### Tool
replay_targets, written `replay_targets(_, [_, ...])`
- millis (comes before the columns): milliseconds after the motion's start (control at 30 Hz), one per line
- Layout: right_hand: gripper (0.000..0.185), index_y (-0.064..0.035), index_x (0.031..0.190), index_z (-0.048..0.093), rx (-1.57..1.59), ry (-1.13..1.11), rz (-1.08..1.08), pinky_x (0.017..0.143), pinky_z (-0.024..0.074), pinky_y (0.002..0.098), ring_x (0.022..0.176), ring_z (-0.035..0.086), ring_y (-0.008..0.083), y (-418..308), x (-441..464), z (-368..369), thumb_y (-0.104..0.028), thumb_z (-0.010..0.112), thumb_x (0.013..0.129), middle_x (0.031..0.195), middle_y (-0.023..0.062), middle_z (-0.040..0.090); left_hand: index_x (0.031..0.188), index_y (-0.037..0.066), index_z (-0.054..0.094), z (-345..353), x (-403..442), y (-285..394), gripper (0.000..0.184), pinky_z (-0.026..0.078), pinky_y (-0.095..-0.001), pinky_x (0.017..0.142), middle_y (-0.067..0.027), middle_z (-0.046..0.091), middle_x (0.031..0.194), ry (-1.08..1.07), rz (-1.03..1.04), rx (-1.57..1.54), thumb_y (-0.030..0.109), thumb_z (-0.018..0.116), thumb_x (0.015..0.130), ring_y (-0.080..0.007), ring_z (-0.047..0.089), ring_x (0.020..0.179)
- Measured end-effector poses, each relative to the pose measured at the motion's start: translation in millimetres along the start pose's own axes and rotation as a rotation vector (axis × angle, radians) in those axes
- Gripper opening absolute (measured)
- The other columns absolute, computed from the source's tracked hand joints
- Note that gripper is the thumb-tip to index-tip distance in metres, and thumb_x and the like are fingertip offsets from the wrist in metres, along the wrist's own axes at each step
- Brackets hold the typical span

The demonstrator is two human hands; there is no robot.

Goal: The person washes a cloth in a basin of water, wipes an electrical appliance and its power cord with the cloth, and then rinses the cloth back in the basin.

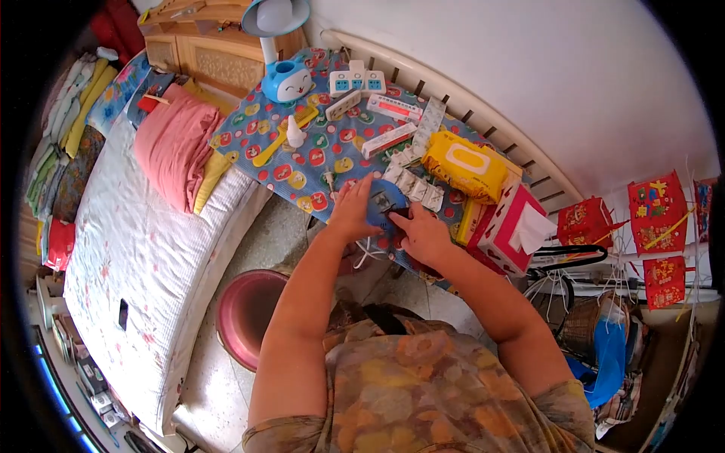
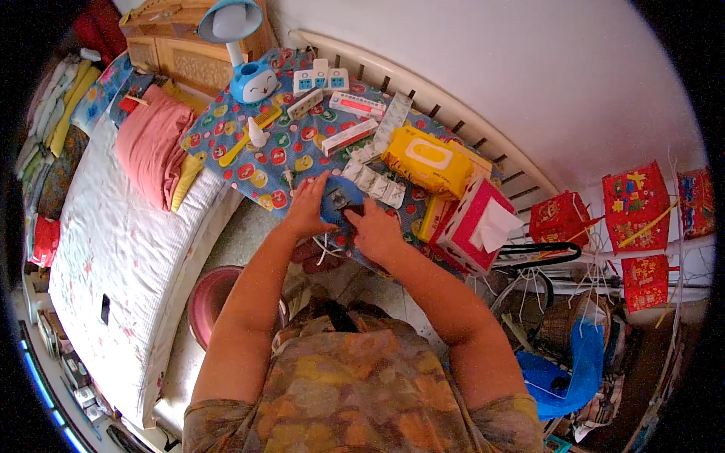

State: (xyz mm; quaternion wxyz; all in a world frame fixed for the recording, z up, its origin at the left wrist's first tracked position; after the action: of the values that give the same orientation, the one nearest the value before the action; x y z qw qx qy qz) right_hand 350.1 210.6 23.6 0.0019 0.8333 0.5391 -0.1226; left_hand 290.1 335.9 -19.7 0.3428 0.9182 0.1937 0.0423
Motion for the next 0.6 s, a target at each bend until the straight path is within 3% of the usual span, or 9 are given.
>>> replay_targets(200, [0.052, -0.0215, 0.12, 0.05, 0.124, -0.083, 0.063, 0.074, 0.0465, 0.0372, 0.09, 0.052, 0.0289, 2, -1, 0, -0.015, 0.058, 0.069, 0.1, 0.0124, 0.042, 0.137, 0.015, 0.013, -1, -1, 1, 0.116, 0.019, -0.0421, 0.105, -0.015, 0.033, 0.133, 0.009, 0.031, -0.023, 0.025, 0.084, 0.046, -0.0355, 0.026, 0.125])
replay_targets(267, [0.052, -0.0218, 0.12, 0.049, 0.141, -0.079, 0.079, 0.074, 0.0462, 0.0372, 0.09, 0.052, 0.029, 1, -2, 1, -0.015, 0.057, 0.069, 0.099, 0.0126, 0.042, 0.136, 0.009, 0.014, -2, 0, 3, 0.112, 0.015, -0.0365, 0.107, -0.0142, 0.032, 0.134, -0.033, -0.037, 0.039, 0.028, 0.081, 0.048, -0.0277, 0.027, 0.126])
replay_targets(333, [0.053, -0.0241, 0.124, 0.046, 0.255, -0.204, 0.057, 0.081, 0.0455, 0.0386, 0.102, 0.049, 0.0305, -3, -2, 8, -0.017, 0.057, 0.073, 0.115, 0.0157, 0.038, 0.136, 0.009, 0.014, 2, 3, 1, 0.112, 0.015, -0.0366, 0.107, -0.0142, 0.032, 0.134, -0.042, -0.034, 0.049, 0.028, 0.081, 0.048, -0.0279, 0.027, 0.126])
replay_targets(367, [0.053, -0.0241, 0.124, 0.046, 0.259, -0.201, 0.062, 0.081, 0.0455, 0.0386, 0.102, 0.049, 0.0305, 1, -3, 11, -0.017, 0.057, 0.073, 0.115, 0.0157, 0.038, 0.136, 0.009, 0.014, 4, 4, -1, 0.113, 0.015, -0.0367, 0.107, -0.0143, 0.032, 0.134, -0.048, -0.039, 0.058, 0.028, 0.081, 0.047, -0.028, 0.027, 0.126])
replay_targets(433, [0.054, -0.0203, 0.122, 0.048, 0.426, -0.113, -0.048, 0.079, 0.0432, 0.0358, 0.089, 0.05, 0.0299, 3, -5, 11, -0.011, 0.052, 0.069, 0.099, 0.0137, 0.043, 0.136, 0.009, 0.014, 2, 4, 0, 0.113, 0.015, -0.0371, 0.107, -0.014, 0.032, 0.134, -0.05, -0.023, 0.047, 0.028, 0.081, 0.047, -0.0285, 0.027, 0.127])
replay_targets(600, [0.057, -0.018, 0.123, 0.047, 0.794, -0.179, -0.088, 0.086, 0.0394, 0.0322, 0.095, 0.05, 0.0248, 23, -18, -1, -0.007, 0.048, 0.068, 0.105, 0.0127, 0.047, 0.136, 0.009, 0.014, 4, 3, -4, 0.113, 0.015, -0.0388, 0.106, -0.0131, 0.032, 0.134, -0.038, -0.024, 0.053, 0.026, 0.082, 0.047, -0.0298, 0.025, 0.127])
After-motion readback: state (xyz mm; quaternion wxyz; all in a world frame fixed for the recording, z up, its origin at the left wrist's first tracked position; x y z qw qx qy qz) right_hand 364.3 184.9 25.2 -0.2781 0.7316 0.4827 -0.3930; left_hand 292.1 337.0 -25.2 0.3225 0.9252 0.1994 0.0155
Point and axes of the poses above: each hand's wrist, its own x-axis towards the middle knuckle, its own z-axis out of the palm, y = z × x, the point moved 6 cm from there along x, towards the middle knuckle
